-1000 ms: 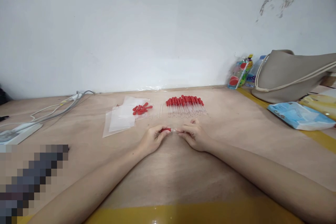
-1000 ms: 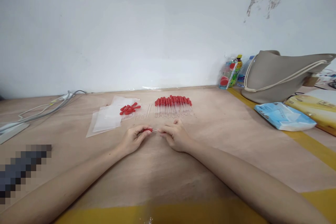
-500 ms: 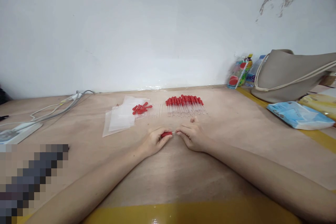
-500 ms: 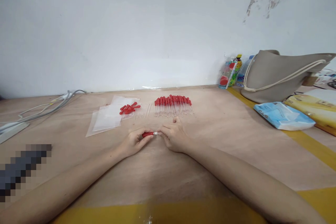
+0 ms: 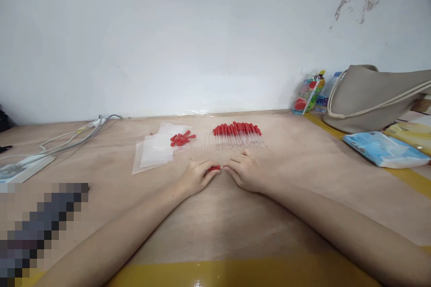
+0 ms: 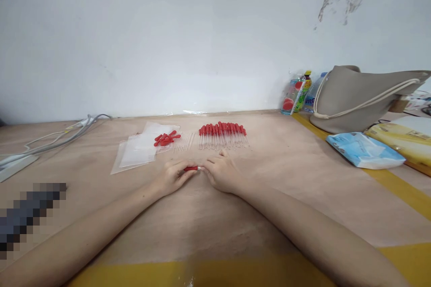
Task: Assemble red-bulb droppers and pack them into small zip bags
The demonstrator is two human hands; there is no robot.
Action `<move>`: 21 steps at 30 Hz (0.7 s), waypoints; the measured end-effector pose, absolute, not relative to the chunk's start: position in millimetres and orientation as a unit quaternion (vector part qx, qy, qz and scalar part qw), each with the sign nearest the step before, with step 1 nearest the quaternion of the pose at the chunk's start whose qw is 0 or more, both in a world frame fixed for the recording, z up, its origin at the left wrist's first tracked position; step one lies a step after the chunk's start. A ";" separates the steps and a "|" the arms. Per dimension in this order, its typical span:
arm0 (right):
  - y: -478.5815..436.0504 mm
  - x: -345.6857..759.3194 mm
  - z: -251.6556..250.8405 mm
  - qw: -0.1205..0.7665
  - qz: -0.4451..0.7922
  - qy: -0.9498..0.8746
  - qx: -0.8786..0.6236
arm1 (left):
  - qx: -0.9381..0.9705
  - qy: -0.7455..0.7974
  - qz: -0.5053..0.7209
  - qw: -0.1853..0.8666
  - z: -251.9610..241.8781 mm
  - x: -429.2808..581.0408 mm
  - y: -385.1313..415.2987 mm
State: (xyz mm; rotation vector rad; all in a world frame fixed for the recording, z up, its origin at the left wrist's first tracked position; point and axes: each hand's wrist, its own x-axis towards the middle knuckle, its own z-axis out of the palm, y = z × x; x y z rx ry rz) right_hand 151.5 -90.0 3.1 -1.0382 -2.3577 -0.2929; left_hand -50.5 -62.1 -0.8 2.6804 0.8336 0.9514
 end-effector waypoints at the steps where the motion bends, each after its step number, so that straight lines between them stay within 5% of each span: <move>1: -89.6 152.9 4.1 0.264 -0.114 -0.873 -0.393 | 0.897 0.288 0.324 0.084 -0.6 -51.6 -60.6; 7: -84.5 164.6 2.8 0.249 -0.139 -0.850 -0.443 | 0.869 0.354 0.337 0.077 1.4 -58.3 -56.2; 16: -48.0 205.5 -2.5 0.361 -0.017 -0.621 -0.696 | 0.871 0.398 0.276 0.083 -3.0 -62.6 -48.3; 21: -26.8 212.1 -6.1 0.388 -0.053 -0.569 -0.723 | 0.874 0.397 0.269 0.082 -4.3 -61.3 -47.1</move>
